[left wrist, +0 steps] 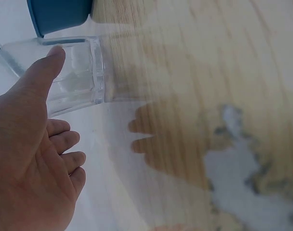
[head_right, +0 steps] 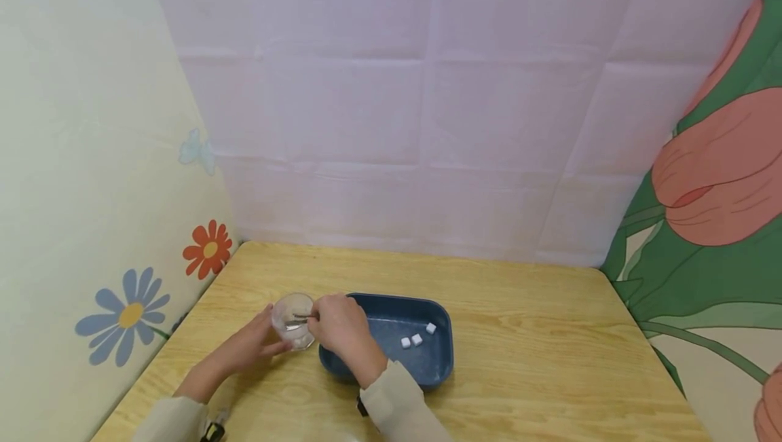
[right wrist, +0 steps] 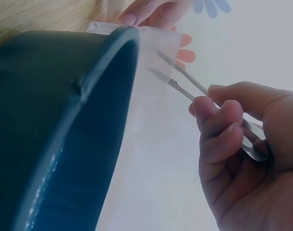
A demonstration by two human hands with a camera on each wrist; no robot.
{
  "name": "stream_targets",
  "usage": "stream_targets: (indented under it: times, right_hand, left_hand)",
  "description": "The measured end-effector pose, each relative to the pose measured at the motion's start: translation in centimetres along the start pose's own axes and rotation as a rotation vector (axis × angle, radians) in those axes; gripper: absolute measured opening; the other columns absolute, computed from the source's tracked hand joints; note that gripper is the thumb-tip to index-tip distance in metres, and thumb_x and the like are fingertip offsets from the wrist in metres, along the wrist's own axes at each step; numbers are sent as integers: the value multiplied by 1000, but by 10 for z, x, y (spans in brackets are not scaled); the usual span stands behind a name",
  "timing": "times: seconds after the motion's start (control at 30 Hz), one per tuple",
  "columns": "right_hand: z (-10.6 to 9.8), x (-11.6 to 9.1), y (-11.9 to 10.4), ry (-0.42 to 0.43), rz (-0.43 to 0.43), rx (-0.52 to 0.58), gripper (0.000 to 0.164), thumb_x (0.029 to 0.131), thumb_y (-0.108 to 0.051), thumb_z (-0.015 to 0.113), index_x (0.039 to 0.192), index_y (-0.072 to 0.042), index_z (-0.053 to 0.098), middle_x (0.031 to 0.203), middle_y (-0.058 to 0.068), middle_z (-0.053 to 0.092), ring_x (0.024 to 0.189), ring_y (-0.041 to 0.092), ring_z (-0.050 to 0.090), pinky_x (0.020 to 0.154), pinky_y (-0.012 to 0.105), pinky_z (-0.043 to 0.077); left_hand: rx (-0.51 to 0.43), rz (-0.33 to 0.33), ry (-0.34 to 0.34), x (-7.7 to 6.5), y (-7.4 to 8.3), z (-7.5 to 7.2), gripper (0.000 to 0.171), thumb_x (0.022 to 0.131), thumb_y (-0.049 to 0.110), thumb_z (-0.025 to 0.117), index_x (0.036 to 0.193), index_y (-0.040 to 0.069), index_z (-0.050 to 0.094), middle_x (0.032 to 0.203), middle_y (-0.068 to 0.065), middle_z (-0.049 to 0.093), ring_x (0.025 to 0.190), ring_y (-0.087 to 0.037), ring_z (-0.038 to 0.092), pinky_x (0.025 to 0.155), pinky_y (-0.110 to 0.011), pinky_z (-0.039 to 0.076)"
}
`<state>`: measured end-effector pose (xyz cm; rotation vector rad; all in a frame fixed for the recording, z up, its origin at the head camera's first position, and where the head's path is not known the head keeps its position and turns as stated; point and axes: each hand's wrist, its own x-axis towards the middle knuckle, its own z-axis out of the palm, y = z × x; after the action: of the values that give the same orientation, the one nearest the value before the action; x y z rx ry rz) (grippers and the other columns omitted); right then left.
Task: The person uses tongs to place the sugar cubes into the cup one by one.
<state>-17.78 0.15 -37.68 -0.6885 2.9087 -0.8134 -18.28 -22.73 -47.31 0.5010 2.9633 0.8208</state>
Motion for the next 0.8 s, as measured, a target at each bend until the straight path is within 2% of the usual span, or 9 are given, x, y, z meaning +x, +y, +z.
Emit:
stream_targets:
  times: [0.3,0.53,0.8]
  right_hand:
    - [-6,-3,2,9,-11,14,16,89,-23,61,95,-18,75,83,-6,69,52,3,50,46,22,40]
    - [-17,-8,4,47,-45,7,17,89,-24,61,97,-18,74,87,-5,70,64,3,58,52,21,45]
    - [-32,-16,8,52,-55,16,18,91,-26,61,103,-18,72,94,-6,70,77,6,63,61,23,51]
  left_hand:
    - [1,17,5,0,-1,0,81,81,45,68,145,10,33,145,-14,38,137,-42,23,111,-55,19]
    - [-12,4,-5,1,0,0,79,81,44,69,144,12,34,146,-13,38,137,-41,23,111,-55,18]
    - [-4,-20,-11,0,1,0,82,80,46,69,145,10,33,146,-15,37,137,-42,22,111,-55,19]
